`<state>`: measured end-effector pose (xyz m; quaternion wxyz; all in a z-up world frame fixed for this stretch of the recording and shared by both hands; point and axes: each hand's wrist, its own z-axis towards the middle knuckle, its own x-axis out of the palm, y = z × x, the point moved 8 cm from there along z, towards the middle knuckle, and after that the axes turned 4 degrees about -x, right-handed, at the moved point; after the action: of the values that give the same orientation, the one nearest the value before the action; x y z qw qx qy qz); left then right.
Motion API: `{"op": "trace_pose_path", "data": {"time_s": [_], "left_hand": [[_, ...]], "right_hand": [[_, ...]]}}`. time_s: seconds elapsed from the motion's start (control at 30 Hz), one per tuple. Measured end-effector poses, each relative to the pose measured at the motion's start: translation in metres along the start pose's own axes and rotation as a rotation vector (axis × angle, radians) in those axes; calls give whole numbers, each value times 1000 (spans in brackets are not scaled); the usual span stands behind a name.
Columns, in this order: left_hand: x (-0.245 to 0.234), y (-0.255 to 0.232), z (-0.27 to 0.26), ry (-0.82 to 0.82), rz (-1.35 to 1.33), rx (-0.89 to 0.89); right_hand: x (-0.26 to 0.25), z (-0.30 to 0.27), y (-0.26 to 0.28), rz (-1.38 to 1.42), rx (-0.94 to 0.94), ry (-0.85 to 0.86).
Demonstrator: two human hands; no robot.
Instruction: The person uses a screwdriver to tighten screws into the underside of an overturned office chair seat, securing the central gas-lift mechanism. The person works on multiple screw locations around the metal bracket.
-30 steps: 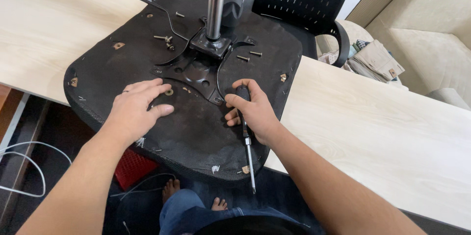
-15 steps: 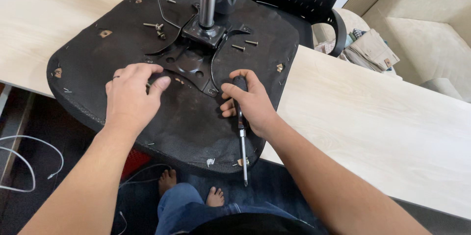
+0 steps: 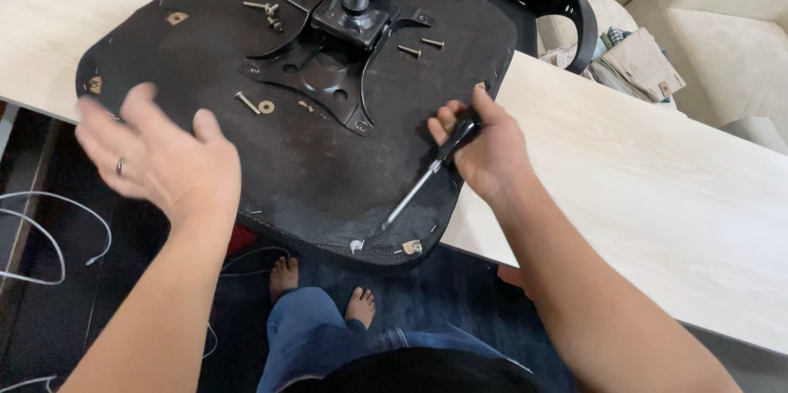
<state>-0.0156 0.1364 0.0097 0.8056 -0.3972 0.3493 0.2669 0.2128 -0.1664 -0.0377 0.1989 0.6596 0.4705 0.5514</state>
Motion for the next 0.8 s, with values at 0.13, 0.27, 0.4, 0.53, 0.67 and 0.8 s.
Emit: {"op": "trace_pose_path", "data": {"time_s": [0.13, 0.27, 0.4, 0.53, 0.67, 0.8], "left_hand": [[26, 36, -39, 408, -359, -694], [31, 31, -54, 492, -468, -786], [33, 32, -49, 448, -450, -694], [45, 39, -40, 466, -434, -680], [56, 42, -27, 461, -473, -650], [59, 41, -15, 492, -390, -672]], "right_hand": [[-35, 6, 29, 99, -74, -78], [-55, 6, 43, 129, -140, -171], [-56, 8, 42, 122, -129, -185], [-49, 9, 33, 58, -134, -145], [-39, 11, 19, 6, -119, -65], [-28, 10, 14, -80, -98, -64]]}}
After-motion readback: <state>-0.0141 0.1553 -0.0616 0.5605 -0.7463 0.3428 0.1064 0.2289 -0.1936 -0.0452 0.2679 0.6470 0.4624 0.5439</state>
